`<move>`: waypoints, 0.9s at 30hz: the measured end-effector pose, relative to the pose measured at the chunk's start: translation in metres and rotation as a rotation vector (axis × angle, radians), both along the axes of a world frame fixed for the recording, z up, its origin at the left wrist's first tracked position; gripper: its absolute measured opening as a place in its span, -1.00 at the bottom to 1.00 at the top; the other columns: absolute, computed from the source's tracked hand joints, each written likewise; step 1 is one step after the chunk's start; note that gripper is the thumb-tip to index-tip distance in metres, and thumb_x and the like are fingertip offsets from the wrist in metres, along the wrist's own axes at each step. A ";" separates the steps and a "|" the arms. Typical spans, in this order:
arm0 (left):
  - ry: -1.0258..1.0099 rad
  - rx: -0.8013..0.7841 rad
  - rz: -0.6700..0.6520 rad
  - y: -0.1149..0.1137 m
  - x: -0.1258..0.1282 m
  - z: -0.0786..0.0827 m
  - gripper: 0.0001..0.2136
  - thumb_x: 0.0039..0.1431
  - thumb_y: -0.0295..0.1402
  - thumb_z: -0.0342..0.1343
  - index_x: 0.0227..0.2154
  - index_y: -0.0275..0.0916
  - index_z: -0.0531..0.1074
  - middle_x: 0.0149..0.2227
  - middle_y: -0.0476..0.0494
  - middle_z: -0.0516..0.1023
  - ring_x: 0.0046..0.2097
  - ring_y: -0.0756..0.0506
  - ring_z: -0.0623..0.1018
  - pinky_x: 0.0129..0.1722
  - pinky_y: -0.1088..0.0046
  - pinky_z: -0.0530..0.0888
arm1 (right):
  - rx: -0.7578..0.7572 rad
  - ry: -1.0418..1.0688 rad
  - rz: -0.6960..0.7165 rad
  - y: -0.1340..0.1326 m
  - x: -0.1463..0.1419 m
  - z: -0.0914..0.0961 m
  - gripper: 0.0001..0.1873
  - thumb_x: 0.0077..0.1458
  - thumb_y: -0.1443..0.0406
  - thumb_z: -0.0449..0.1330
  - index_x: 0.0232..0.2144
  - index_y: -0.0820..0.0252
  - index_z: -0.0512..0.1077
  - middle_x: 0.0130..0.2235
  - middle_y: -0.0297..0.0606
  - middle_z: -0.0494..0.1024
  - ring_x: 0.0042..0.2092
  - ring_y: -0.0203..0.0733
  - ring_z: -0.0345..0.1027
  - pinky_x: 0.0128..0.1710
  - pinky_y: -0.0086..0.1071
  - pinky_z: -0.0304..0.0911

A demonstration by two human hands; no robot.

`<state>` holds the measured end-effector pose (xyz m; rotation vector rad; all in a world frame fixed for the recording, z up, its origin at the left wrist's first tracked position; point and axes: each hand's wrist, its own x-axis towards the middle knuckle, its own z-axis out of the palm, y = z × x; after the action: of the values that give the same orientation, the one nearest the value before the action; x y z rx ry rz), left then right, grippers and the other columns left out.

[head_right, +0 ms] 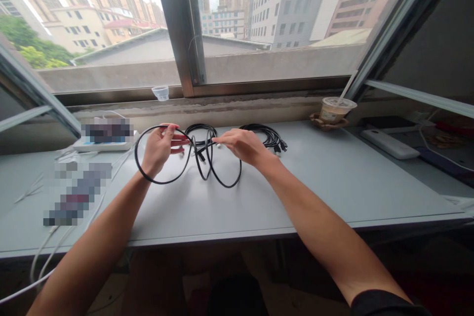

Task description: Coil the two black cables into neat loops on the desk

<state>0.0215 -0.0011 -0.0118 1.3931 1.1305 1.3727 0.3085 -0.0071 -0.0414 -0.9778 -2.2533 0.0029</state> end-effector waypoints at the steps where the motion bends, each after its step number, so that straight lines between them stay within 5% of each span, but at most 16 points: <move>1: 0.014 -0.020 -0.044 -0.004 0.005 0.000 -0.56 0.30 0.07 0.22 -0.08 -0.23 0.42 -0.32 -0.19 0.67 -0.30 -0.20 0.75 -0.49 0.40 0.63 | 0.015 -0.023 0.017 -0.003 -0.006 0.002 -0.61 0.29 0.46 0.16 -0.03 -0.03 0.68 -0.06 -0.22 0.73 -0.07 -0.03 0.56 -0.10 -0.21 0.42; 5: 0.126 -0.013 -0.265 -0.017 0.017 -0.002 -0.54 0.12 -0.04 0.43 -0.10 -0.24 0.46 -0.21 -0.26 0.68 -0.24 -0.19 0.74 -0.39 0.38 0.66 | 0.034 -0.071 0.078 -0.014 -0.024 0.005 -0.64 0.34 0.46 0.09 -0.22 0.04 0.67 -0.05 -0.19 0.71 -0.05 -0.04 0.49 -0.09 -0.21 0.40; 8: 0.190 0.066 -0.362 -0.020 0.018 -0.004 -0.51 -0.03 -0.21 0.54 -0.08 -0.24 0.50 -0.12 -0.29 0.70 -0.16 -0.19 0.72 -0.25 0.34 0.68 | 0.002 -0.054 0.096 -0.019 -0.034 0.001 -0.65 0.33 0.43 0.10 -0.14 0.07 0.68 0.02 -0.10 0.64 0.00 -0.01 0.45 0.00 -0.15 0.42; 14: 0.208 0.174 -0.409 -0.019 0.018 -0.001 -0.59 0.14 -0.14 0.38 0.00 -0.24 0.58 -0.21 -0.24 0.73 -0.15 -0.23 0.73 -0.11 0.25 0.67 | -0.172 0.244 0.029 -0.018 -0.050 -0.016 -0.80 0.09 0.11 0.46 -0.27 0.05 0.72 0.22 -0.04 0.45 0.27 0.23 0.30 0.33 0.18 0.22; 18: 0.208 0.245 -0.452 -0.026 0.019 0.009 -0.56 0.14 -0.02 0.39 -0.06 -0.23 0.66 -0.21 -0.26 0.74 -0.07 -0.28 0.74 0.01 0.19 0.66 | -0.279 0.393 0.092 -0.019 -0.045 -0.003 -0.81 0.09 0.09 0.45 -0.35 0.06 0.72 0.42 -0.14 0.32 0.45 0.27 0.10 0.44 0.18 0.00; 22: 0.203 0.206 -0.563 -0.030 0.015 0.016 -0.56 0.10 0.00 0.43 -0.11 -0.23 0.68 -0.19 -0.30 0.73 -0.05 -0.32 0.73 0.05 0.12 0.64 | -0.599 0.428 0.358 -0.026 -0.034 0.017 -0.74 0.09 0.11 0.42 -0.51 0.14 0.64 0.19 -0.15 0.58 0.26 0.17 0.41 0.34 0.00 0.20; 27: 0.308 0.119 -0.660 -0.024 0.002 0.017 -0.60 0.23 0.03 0.29 -0.19 -0.24 0.67 -0.25 -0.28 0.71 -0.15 -0.26 0.71 -0.06 0.20 0.65 | -0.770 0.496 0.378 -0.025 -0.025 0.023 -0.69 0.08 0.12 0.36 -0.60 0.15 0.55 -0.18 -0.19 0.67 0.06 0.08 0.54 0.18 -0.09 0.38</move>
<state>0.0235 -0.0253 0.0047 1.8914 0.6713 0.7746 0.2839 -0.0319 -0.0188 -0.7649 -1.9258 1.2115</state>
